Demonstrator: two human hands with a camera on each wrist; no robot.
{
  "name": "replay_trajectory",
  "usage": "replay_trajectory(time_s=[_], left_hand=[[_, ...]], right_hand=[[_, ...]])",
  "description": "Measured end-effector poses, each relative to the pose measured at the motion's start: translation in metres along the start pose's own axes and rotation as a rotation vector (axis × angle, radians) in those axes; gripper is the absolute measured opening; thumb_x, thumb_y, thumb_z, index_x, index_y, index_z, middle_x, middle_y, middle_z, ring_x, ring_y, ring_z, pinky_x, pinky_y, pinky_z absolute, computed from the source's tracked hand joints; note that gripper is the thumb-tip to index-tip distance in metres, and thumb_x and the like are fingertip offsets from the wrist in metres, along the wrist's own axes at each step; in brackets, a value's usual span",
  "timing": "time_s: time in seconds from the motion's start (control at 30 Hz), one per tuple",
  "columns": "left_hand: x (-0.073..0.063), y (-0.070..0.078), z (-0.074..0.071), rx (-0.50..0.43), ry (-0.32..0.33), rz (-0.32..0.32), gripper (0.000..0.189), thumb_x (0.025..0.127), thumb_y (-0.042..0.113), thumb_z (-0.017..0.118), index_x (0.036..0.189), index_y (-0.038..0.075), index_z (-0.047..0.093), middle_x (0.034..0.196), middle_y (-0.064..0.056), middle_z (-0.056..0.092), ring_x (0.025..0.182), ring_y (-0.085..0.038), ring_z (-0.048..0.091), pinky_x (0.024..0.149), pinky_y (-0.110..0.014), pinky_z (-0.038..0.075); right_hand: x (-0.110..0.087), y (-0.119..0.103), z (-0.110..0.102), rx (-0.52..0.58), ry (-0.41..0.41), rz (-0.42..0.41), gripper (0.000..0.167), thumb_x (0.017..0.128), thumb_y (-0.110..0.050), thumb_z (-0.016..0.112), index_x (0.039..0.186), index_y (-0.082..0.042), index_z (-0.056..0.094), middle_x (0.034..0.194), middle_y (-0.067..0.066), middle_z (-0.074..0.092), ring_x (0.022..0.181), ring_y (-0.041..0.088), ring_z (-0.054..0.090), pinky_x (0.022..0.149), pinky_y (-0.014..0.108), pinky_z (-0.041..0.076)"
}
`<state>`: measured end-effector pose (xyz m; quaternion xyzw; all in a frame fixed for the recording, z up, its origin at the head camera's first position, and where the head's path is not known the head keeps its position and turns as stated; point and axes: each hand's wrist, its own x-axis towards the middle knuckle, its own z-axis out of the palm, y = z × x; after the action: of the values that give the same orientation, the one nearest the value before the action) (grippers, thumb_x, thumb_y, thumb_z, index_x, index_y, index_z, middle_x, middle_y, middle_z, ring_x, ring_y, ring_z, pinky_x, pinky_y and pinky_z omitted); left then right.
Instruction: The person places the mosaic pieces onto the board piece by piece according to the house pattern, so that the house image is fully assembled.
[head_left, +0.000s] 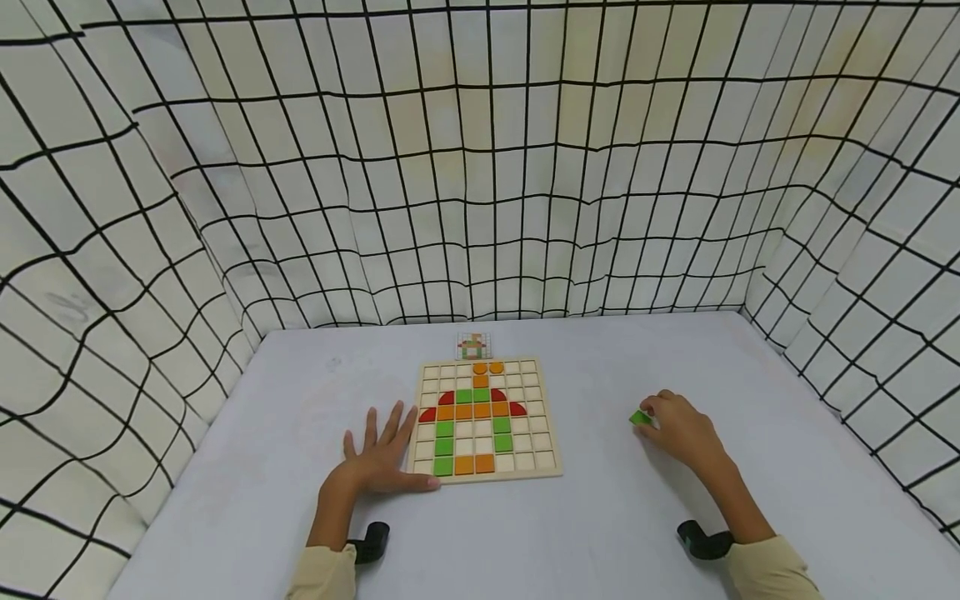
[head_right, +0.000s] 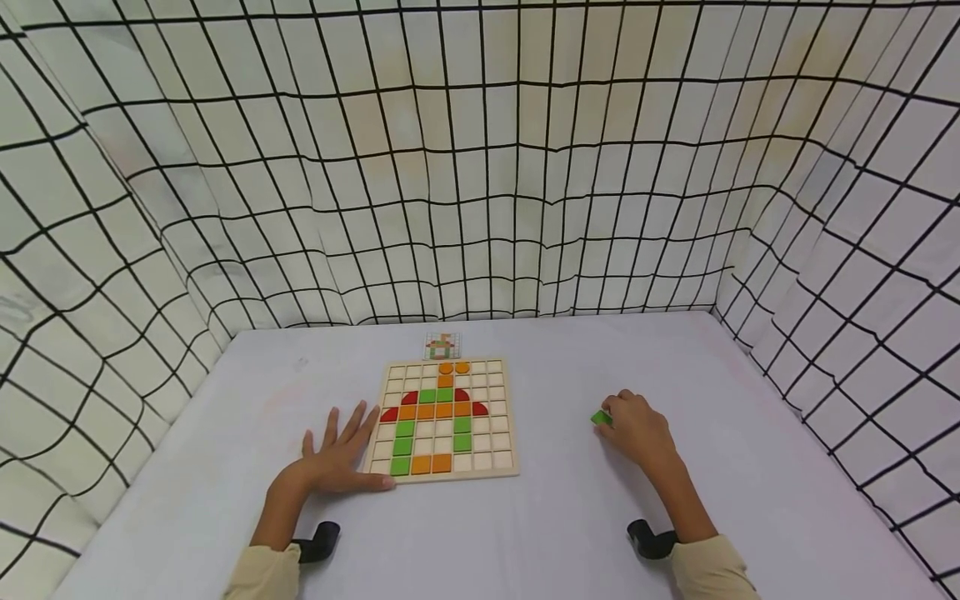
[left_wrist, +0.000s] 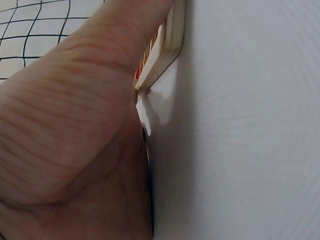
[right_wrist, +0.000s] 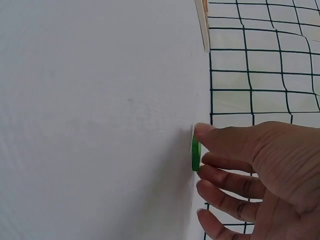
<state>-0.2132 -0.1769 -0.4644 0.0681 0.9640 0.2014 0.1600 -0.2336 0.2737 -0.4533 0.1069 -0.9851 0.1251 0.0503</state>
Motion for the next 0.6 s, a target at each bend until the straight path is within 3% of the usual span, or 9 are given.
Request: replay_trajectory(time_s=[0.2,0.37,0.6], left_hand=[[-0.0015,0.0009,-0.0005,0.003,-0.009,-0.007,0.126,0.065,0.071,0.075,0.159,0.016,0.01,0.166,-0.014,-0.006,0.147,-0.048,-0.019,0.107,-0.075,-0.011],[-0.002,0.0016,-0.0009,0.0,-0.006,-0.007,0.126,0.066,0.07,0.075,0.159,0.016,0.01,0.166,-0.014,-0.006,0.147,-0.048,-0.018,0.107,-0.075,-0.011],[-0.0014,0.0017,-0.0017,-0.002,-0.008,-0.005,0.126,0.066,0.071,0.075,0.159,0.016,0.01,0.166,-0.013,-0.006,0.147,-0.048,-0.019,0.107,-0.075,-0.011]], right_hand=[[0.0,0.0013,0.0032,0.067,-0.027,-0.012,0.021,0.083,-0.009,0.076,0.102,-0.003,0.069,0.095,0.01,0.063,0.088,0.024,0.063,0.066,0.037,0.054],[0.0004,0.0012,0.0032,0.092,-0.035,-0.013,0.02,0.083,-0.012,0.077,0.099,-0.003,0.069,0.094,0.008,0.063,0.088,0.024,0.063,0.07,0.039,0.055],[0.0018,0.0033,0.0025,0.056,-0.044,-0.03,0.017,0.083,-0.017,0.077,0.092,-0.005,0.07,0.088,0.002,0.062,0.082,0.017,0.06,0.066,0.034,0.053]])
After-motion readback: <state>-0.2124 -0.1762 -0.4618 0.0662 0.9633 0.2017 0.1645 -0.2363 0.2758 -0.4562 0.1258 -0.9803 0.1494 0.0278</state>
